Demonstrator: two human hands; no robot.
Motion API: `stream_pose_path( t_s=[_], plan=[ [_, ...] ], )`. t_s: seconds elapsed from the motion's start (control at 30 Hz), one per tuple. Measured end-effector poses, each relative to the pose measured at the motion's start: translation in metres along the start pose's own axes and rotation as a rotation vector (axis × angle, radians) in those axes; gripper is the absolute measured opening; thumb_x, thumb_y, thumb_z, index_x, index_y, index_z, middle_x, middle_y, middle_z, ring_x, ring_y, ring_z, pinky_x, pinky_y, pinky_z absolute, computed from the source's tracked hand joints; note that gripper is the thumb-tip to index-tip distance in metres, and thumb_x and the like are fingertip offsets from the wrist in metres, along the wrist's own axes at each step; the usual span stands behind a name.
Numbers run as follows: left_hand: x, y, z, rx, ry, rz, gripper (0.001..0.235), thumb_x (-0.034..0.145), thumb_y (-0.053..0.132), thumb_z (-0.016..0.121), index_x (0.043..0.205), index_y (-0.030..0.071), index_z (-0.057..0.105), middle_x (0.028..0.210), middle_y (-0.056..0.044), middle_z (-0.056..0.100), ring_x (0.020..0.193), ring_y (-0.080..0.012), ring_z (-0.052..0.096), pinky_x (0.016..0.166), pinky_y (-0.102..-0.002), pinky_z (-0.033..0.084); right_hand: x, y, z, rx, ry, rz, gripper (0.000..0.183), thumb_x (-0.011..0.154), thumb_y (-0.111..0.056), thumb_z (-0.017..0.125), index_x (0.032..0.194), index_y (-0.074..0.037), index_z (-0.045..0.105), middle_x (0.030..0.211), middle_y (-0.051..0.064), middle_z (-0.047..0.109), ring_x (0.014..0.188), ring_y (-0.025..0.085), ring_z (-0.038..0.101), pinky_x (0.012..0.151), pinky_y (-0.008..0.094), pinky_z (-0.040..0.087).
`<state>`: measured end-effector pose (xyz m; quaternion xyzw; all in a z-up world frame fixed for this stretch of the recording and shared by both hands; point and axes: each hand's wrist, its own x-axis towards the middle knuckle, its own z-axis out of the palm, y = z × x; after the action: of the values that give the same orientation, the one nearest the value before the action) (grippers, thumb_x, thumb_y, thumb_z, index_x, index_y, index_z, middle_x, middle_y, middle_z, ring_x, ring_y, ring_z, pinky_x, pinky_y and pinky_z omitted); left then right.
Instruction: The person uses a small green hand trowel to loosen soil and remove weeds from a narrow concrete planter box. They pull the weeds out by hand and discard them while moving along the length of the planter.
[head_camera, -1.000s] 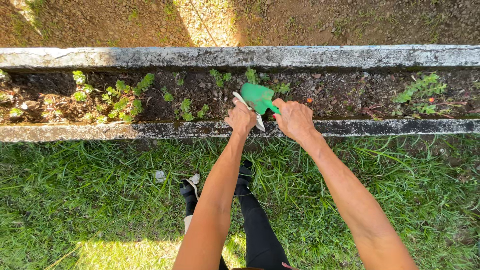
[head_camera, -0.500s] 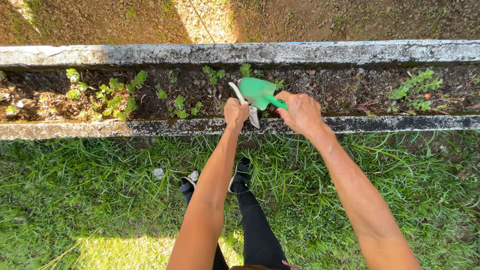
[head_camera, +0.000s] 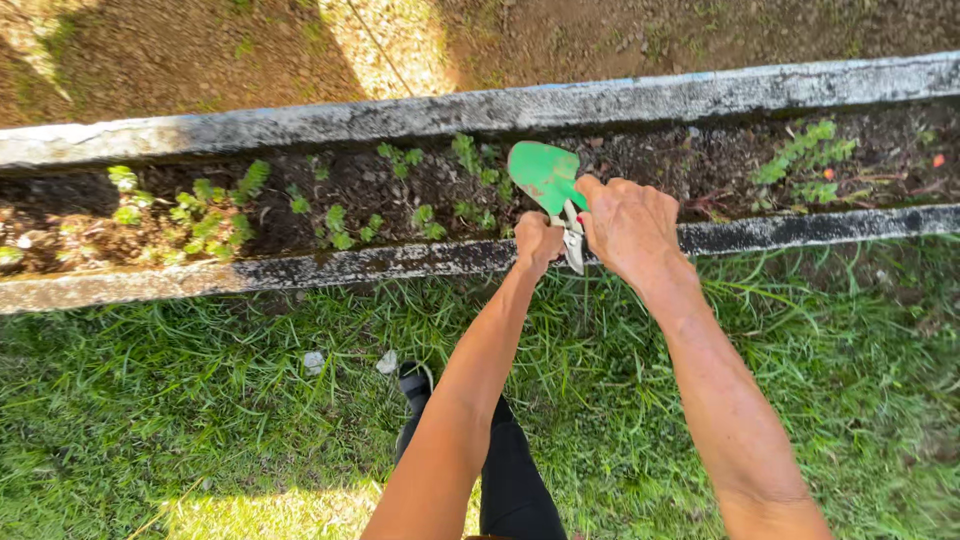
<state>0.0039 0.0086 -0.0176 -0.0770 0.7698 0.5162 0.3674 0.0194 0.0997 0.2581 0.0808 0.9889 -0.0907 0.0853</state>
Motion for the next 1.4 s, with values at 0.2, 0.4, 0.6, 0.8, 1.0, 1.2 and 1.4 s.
stream_pose_path(
  t_s=[0.2,0.4,0.6,0.8,1.0,1.2,1.4],
  plan=[
    [0.015,-0.002,-0.004,-0.110,-0.016,0.141,0.010,0.080,0.005,0.067,0.083,-0.003,0.073,0.064,-0.012,0.071,0.052,-0.0201,0.072,0.050,-0.036,0.057,0.000,0.001,0.025,0.077,-0.045,0.045,0.029,0.090,-0.018,0.068,0.119,-0.013,0.068,0.091,0.019,0.072,0.080,0.042,0.071,0.067,0.055,0.055],
    [0.025,0.019,-0.113,0.051,-0.040,0.091,0.018,0.081,0.015,0.070,0.085,-0.001,0.078,0.065,-0.010,0.075,0.054,-0.0174,0.071,0.051,-0.032,0.056,-0.001,-0.023,0.010,0.150,-0.047,0.038,0.029,0.088,-0.021,0.070,0.116,-0.014,0.067,0.091,0.018,0.071,0.080,0.043,0.070,0.067,0.056,0.054],
    [0.036,-0.014,-0.194,0.038,0.602,0.406,0.014,0.091,0.009,0.065,0.101,0.000,0.070,0.090,-0.014,0.069,0.076,-0.0247,0.066,0.072,-0.039,0.056,0.013,-0.067,0.041,0.221,-0.182,0.019,0.033,0.090,-0.018,0.066,0.122,-0.011,0.062,0.092,0.021,0.070,0.079,0.043,0.072,0.065,0.056,0.056],
    [0.081,-0.059,-0.230,0.346,0.676,0.386,0.047,0.084,0.006,0.073,0.127,0.000,0.055,0.123,-0.020,0.056,0.111,-0.0364,0.057,0.093,-0.047,0.049,0.033,-0.078,0.116,0.159,-0.151,0.059,0.031,0.095,-0.014,0.064,0.124,-0.006,0.061,0.092,0.024,0.069,0.077,0.046,0.070,0.064,0.056,0.055],
    [0.095,-0.065,-0.230,0.390,0.524,0.438,0.086,0.072,0.012,0.082,0.145,-0.007,0.040,0.148,-0.031,0.042,0.133,-0.0485,0.043,0.108,-0.052,0.040,0.032,-0.070,0.166,0.379,-0.087,0.116,0.047,0.089,-0.015,0.068,0.136,-0.011,0.060,0.088,0.022,0.068,0.074,0.041,0.071,0.064,0.054,0.055],
    [0.091,-0.048,-0.229,0.527,0.505,0.320,0.099,0.068,0.025,0.090,0.147,-0.003,0.038,0.145,-0.026,0.042,0.130,-0.0472,0.041,0.105,-0.052,0.041,0.039,-0.089,0.188,0.297,-0.085,0.075,0.049,0.092,-0.013,0.067,0.140,-0.009,0.059,0.085,0.022,0.066,0.073,0.044,0.068,0.063,0.055,0.054],
    [0.089,-0.041,-0.218,0.394,0.523,0.227,0.096,0.071,0.033,0.092,0.146,0.001,0.040,0.129,-0.022,0.043,0.120,-0.0414,0.042,0.090,-0.055,0.043,0.027,-0.110,0.175,-0.022,-0.059,-0.104,0.068,0.081,0.002,0.068,0.147,-0.008,0.054,0.091,0.017,0.063,0.073,0.035,0.071,0.056,0.047,0.057]
  ],
)
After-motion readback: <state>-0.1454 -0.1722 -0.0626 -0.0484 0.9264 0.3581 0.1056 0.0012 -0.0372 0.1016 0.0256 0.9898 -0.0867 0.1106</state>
